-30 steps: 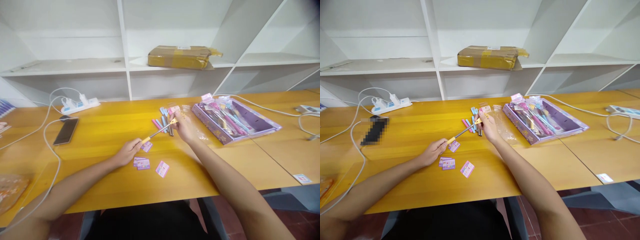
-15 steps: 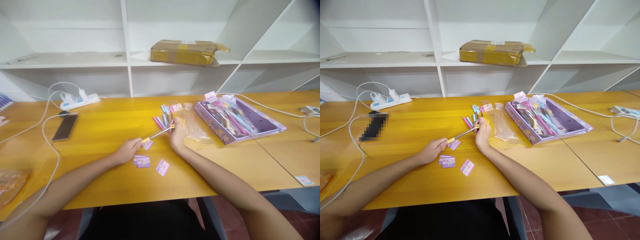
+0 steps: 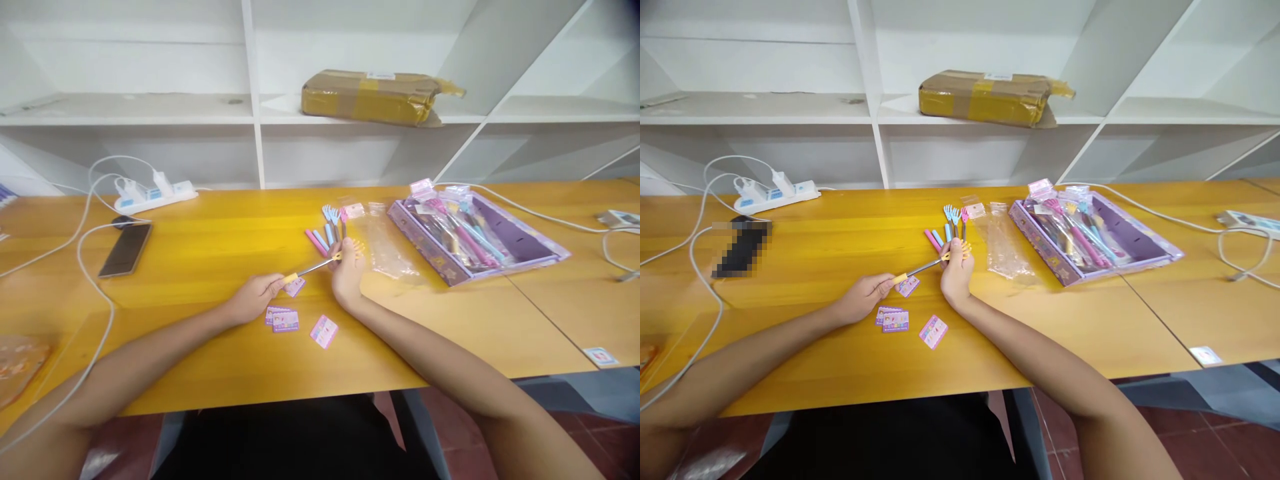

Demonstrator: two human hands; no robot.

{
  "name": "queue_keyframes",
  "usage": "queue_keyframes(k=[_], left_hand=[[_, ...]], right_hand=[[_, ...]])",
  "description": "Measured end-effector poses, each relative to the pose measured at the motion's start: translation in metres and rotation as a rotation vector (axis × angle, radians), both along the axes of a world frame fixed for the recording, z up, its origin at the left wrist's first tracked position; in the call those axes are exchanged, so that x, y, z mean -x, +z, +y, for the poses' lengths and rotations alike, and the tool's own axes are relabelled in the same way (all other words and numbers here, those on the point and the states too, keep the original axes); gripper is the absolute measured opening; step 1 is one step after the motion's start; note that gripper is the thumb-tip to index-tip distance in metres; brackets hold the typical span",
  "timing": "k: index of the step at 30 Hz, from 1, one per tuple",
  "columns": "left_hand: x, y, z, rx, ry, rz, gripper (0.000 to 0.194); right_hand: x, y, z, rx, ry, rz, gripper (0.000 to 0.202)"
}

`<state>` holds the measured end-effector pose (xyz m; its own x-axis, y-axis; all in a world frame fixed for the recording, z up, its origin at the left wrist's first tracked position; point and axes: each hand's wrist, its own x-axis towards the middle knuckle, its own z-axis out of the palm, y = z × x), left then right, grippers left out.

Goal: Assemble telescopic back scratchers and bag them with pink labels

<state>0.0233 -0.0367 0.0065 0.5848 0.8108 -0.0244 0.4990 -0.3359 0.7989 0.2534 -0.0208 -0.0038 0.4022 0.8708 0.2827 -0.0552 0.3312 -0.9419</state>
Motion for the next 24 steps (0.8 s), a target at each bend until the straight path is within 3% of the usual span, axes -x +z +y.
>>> queue_keyframes(k=[13, 24], left_hand=[[0.0, -0.004, 0.002, -0.022, -0.017, 0.01, 0.05], [-0.003, 0.001, 0.0, -0.001, -0.004, -0.018, 0.047]], right_hand=[[0.008, -0.004, -0.001, 0.032, 0.056, -0.068, 0.059], [0.011, 0.001, 0.0, 0.038, 0.127, 0.019, 0.059]])
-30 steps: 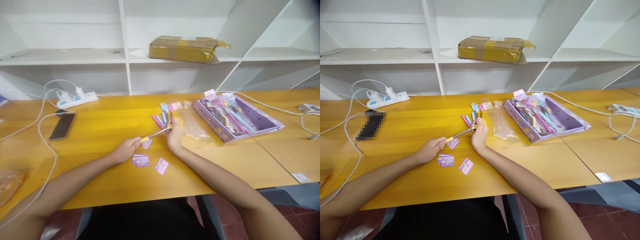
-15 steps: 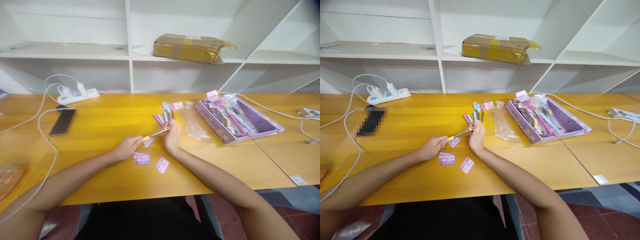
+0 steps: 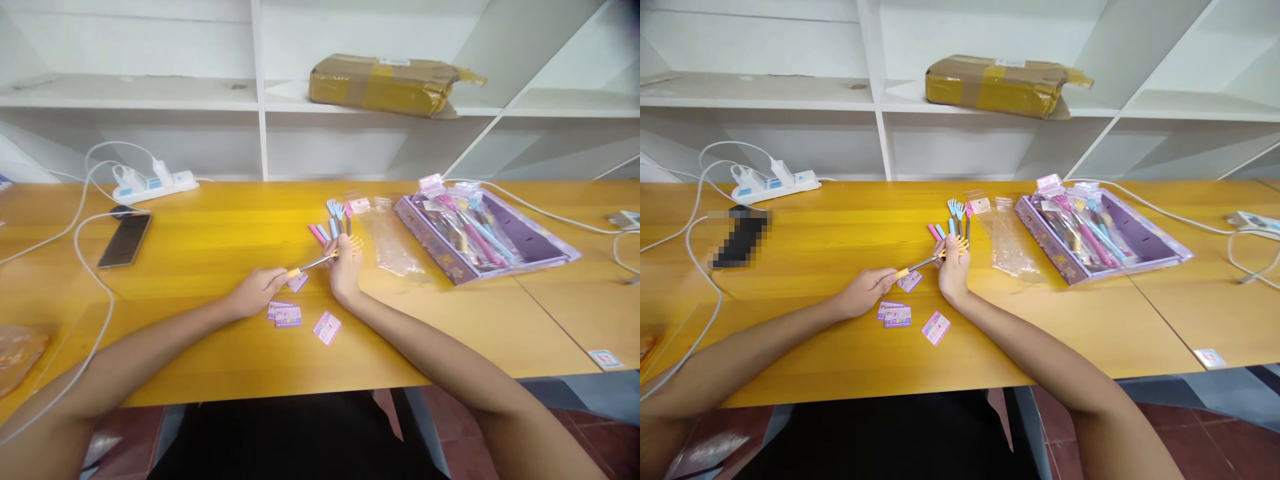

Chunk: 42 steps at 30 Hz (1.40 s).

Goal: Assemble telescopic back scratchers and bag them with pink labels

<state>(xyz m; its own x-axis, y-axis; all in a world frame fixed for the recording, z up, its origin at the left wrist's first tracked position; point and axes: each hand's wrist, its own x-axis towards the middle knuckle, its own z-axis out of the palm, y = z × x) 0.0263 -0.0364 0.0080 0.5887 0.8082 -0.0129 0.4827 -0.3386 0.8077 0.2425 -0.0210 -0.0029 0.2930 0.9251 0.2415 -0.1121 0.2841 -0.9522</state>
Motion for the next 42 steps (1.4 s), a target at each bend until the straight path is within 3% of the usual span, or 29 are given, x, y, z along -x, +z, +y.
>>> queue_keyframes(k=[10, 12, 15, 19, 24, 30, 33, 35, 37, 42], left_hand=[[0.0, 0.002, -0.001, 0.013, -0.015, -0.008, 0.052], [0.002, 0.003, -0.001, 0.022, -0.02, -0.029, 0.05], [0.009, 0.01, 0.004, 0.03, -0.031, -0.038, 0.046], [0.029, 0.034, 0.016, -0.087, -0.029, 0.143, 0.038], [0.043, 0.057, 0.019, -0.431, -0.014, 0.511, 0.032], [0.027, 0.074, -0.006, -0.684, -0.036, 0.763, 0.031], [0.027, 0.083, -0.017, -0.738, -0.056, 0.811, 0.026], [0.038, 0.087, -0.021, -0.765, -0.056, 0.835, 0.025], [0.064, 0.092, -0.021, -0.803, -0.015, 0.86, 0.026], [0.167, 0.096, -0.018, -0.941, 0.188, 0.9, 0.034]], right_hand=[[0.0, -0.001, -0.001, 0.015, 0.01, 0.017, 0.06], [-0.003, 0.002, 0.001, 0.032, 0.083, 0.044, 0.059], [-0.017, 0.017, 0.006, 0.028, 0.298, -0.012, 0.051], [-0.047, 0.052, 0.009, -0.052, 0.455, -0.306, 0.039], [-0.069, 0.085, -0.008, -0.321, 0.493, -0.954, 0.018], [-0.052, 0.086, -0.032, -0.643, 0.294, -1.447, 0.028], [-0.052, 0.082, -0.039, -0.739, 0.208, -1.563, 0.029], [-0.068, 0.08, -0.042, -0.78, 0.146, -1.562, 0.029], [-0.102, 0.077, -0.048, -0.807, 0.058, -1.548, 0.03], [-0.235, 0.071, -0.074, -0.74, -0.271, -1.639, 0.026]])
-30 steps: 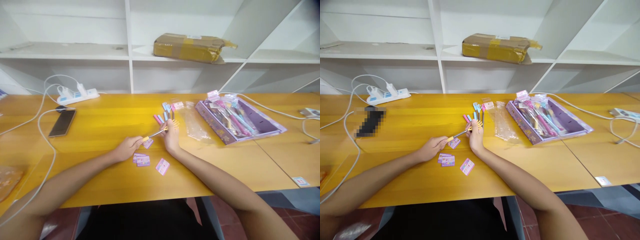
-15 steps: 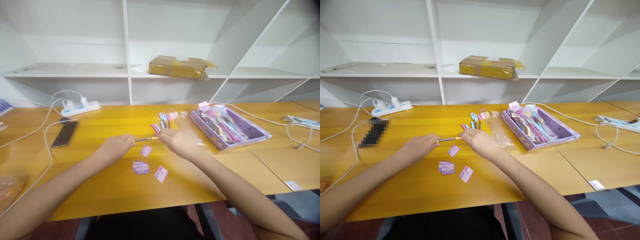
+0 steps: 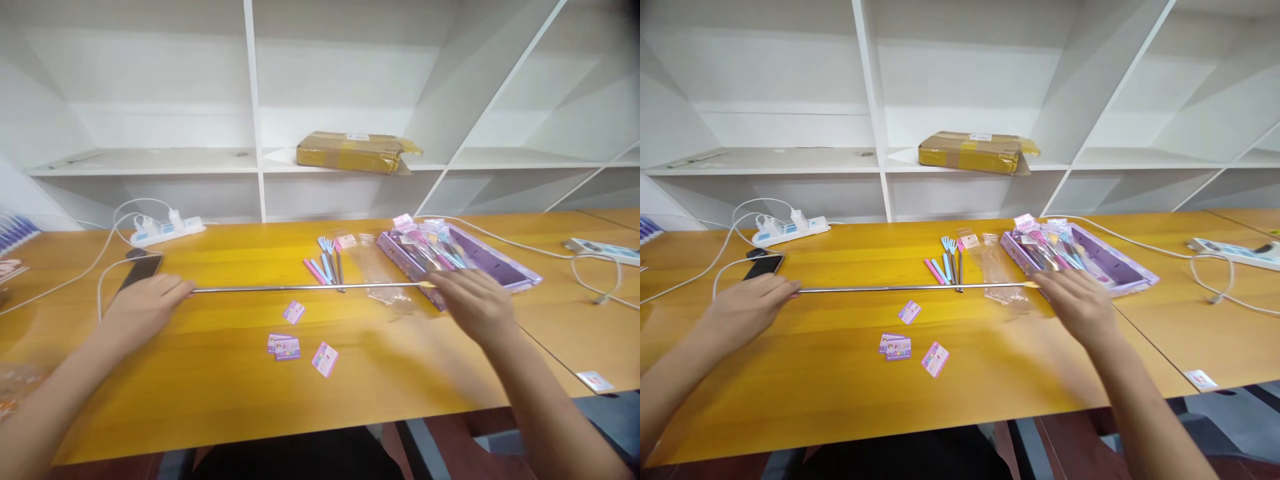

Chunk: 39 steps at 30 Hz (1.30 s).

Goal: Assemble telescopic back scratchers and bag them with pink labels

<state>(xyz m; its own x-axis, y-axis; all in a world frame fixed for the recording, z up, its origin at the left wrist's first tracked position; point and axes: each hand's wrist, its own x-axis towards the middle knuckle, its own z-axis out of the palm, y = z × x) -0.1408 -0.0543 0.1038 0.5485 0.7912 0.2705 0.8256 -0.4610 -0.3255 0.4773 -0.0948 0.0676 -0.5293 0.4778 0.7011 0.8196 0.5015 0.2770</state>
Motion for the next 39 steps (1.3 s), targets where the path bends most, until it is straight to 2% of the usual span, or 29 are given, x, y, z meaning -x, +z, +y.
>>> queue_keyframes(k=[1, 3, 5, 9, 13, 15, 17, 19, 22, 24, 27, 30, 32, 35, 39], left_hand=[[0.018, -0.002, -0.001, -0.043, -0.009, -0.007, 0.035], [0.044, -0.009, -0.006, -0.035, -0.056, -0.025, 0.037], [0.053, -0.018, -0.012, 0.013, -0.066, -0.07, 0.037], [0.045, -0.03, -0.019, 0.114, -0.054, -0.159, 0.034], [0.037, -0.037, -0.02, 0.22, -0.035, -0.079, 0.039], [0.036, -0.042, -0.02, 0.229, -0.036, -0.057, 0.037], [0.038, -0.047, -0.018, 0.208, -0.061, -0.056, 0.033], [0.039, -0.051, -0.017, 0.152, -0.102, -0.057, 0.032], [0.034, -0.05, -0.017, 0.038, -0.211, -0.031, 0.037], [0.022, -0.046, -0.019, -0.01, -0.294, 0.001, 0.039], [-0.006, -0.042, -0.02, -0.024, -0.36, 0.025, 0.035], [-0.039, -0.042, -0.019, 0.01, -0.361, 0.037, 0.031], [-0.063, -0.046, -0.02, 0.051, -0.365, 0.062, 0.031], [-0.097, -0.056, -0.024, 0.123, -0.359, 0.084, 0.029], [-0.127, -0.07, -0.033, 0.255, -0.348, 0.083, 0.017]], right_hand=[[-0.022, -0.003, -0.007, -0.042, -0.061, 0.004, 0.026], [-0.052, -0.009, -0.02, -0.017, -0.153, -0.018, 0.023], [-0.064, -0.016, -0.029, 0.027, -0.204, 0.006, 0.02], [-0.064, -0.029, -0.036, 0.193, -0.281, 0.099, 0.02], [-0.066, -0.037, -0.035, 0.454, -0.535, 0.3, 0.029], [-0.065, -0.038, -0.033, 0.57, -0.615, 0.37, 0.03], [-0.064, -0.039, -0.031, 0.624, -0.605, 0.387, 0.029], [-0.064, -0.042, -0.03, 0.612, -0.557, 0.358, 0.027], [-0.065, -0.051, -0.032, 0.515, -0.503, 0.226, 0.025], [-0.061, -0.056, -0.033, 0.424, -0.453, 0.11, 0.025], [-0.034, -0.057, -0.033, 0.297, -0.239, 0.015, 0.023], [0.014, -0.049, -0.027, 0.238, 0.034, 0.018, 0.024], [0.051, -0.042, -0.021, 0.264, 0.146, 0.04, 0.026], [0.103, -0.04, -0.014, 0.267, 0.247, 0.093, 0.028], [0.155, -0.049, -0.012, 0.325, 0.305, 0.085, 0.023]])
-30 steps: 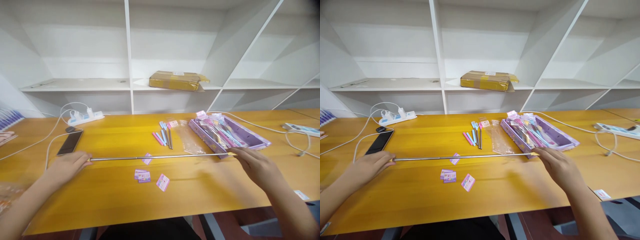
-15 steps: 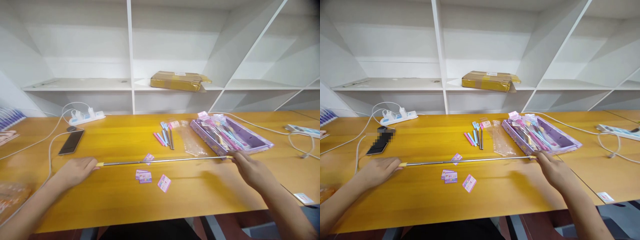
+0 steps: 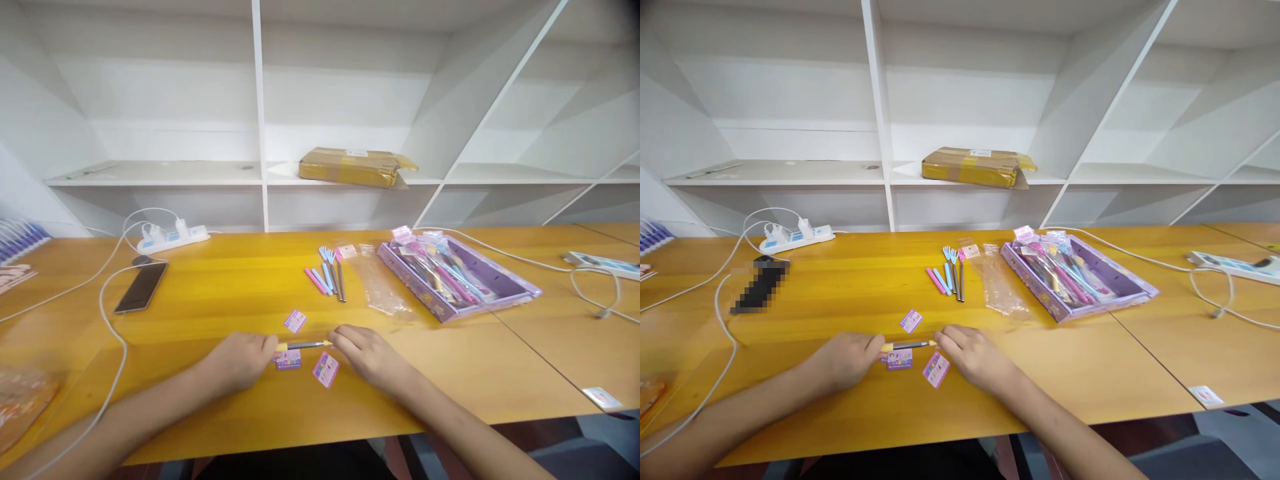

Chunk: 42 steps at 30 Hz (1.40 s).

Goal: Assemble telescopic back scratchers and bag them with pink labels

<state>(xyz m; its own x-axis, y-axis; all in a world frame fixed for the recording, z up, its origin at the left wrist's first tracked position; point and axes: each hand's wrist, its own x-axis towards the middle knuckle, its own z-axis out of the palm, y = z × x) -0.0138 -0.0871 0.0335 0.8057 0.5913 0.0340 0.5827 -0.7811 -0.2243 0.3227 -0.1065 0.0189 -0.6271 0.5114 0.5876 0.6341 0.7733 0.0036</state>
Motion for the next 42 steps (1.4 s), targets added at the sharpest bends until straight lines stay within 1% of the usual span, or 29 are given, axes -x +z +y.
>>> queue_keyframes(k=[2, 4, 8, 11, 15, 18, 21, 24, 26, 28, 30, 32, 33, 34, 36, 37, 38, 39, 40, 42], left_hand=[[-0.005, -0.004, -0.002, 0.042, 0.007, 0.012, 0.014], [-0.005, -0.005, -0.004, 0.056, 0.005, 0.014, 0.013], [-0.003, -0.001, -0.005, 0.02, -0.017, -0.007, 0.021], [-0.004, 0.0, -0.006, -0.007, -0.039, -0.03, 0.024], [-0.005, -0.002, -0.006, -0.033, -0.063, -0.064, 0.023], [-0.003, -0.002, -0.002, -0.043, -0.087, -0.108, 0.025], [-0.001, 0.007, 0.009, -0.053, -0.107, -0.133, 0.031], [-0.003, 0.019, 0.024, -0.037, -0.09, -0.125, 0.038], [-0.006, 0.025, 0.034, -0.025, -0.056, -0.122, 0.042], [-0.006, 0.029, 0.042, -0.02, -0.018, -0.113, 0.044], [0.004, 0.032, 0.05, -0.004, 0.031, -0.09, 0.043], [0.032, 0.037, 0.057, 0.022, 0.115, -0.069, 0.039], [0.052, 0.04, 0.06, 0.021, 0.179, -0.068, 0.039], [0.076, 0.044, 0.061, 0.0, 0.25, -0.073, 0.04], [0.124, 0.049, 0.061, -0.094, 0.346, -0.083, 0.044], [0.145, 0.051, 0.058, -0.117, 0.355, -0.084, 0.045], [0.162, 0.051, 0.055, -0.113, 0.334, -0.074, 0.045], [0.175, 0.051, 0.051, -0.112, 0.324, -0.075, 0.043], [0.183, 0.05, 0.047, -0.111, 0.321, -0.075, 0.042], [0.188, 0.048, 0.04, -0.1, 0.332, -0.084, 0.04]], right_hand=[[0.014, -0.007, -0.002, 0.045, 0.002, -0.006, 0.019], [0.021, -0.014, -0.004, 0.072, -0.005, 0.013, 0.017], [0.024, -0.023, -0.007, 0.097, -0.002, 0.065, 0.021], [0.026, -0.023, -0.007, 0.114, -0.005, 0.067, 0.025], [0.03, -0.015, -0.011, 0.106, 0.004, 0.083, 0.024], [0.027, -0.001, -0.015, 0.114, 0.003, 0.045, 0.021], [0.019, 0.017, -0.012, 0.11, -0.025, -0.051, 0.017], [0.014, 0.03, -0.001, 0.049, -0.037, -0.103, 0.021], [0.013, 0.032, 0.007, 0.008, -0.026, -0.111, 0.021], [0.007, 0.029, 0.013, -0.017, -0.026, -0.121, 0.02], [-0.014, 0.024, 0.015, -0.034, -0.05, -0.131, 0.02], [-0.055, 0.02, 0.012, -0.064, -0.1, -0.124, 0.025], [-0.084, 0.019, 0.009, -0.099, -0.13, -0.107, 0.029], [-0.115, 0.018, 0.004, -0.136, -0.196, -0.095, 0.033], [-0.177, 0.018, -0.008, -0.205, -0.335, -0.102, 0.033], [-0.203, 0.018, -0.015, -0.228, -0.44, -0.102, 0.031], [-0.223, 0.017, -0.022, -0.208, -0.512, -0.114, 0.028], [-0.236, 0.017, -0.027, -0.18, -0.577, -0.109, 0.028], [-0.243, 0.016, -0.031, -0.152, -0.612, -0.102, 0.026], [-0.242, 0.014, -0.035, -0.109, -0.607, -0.084, 0.025]])
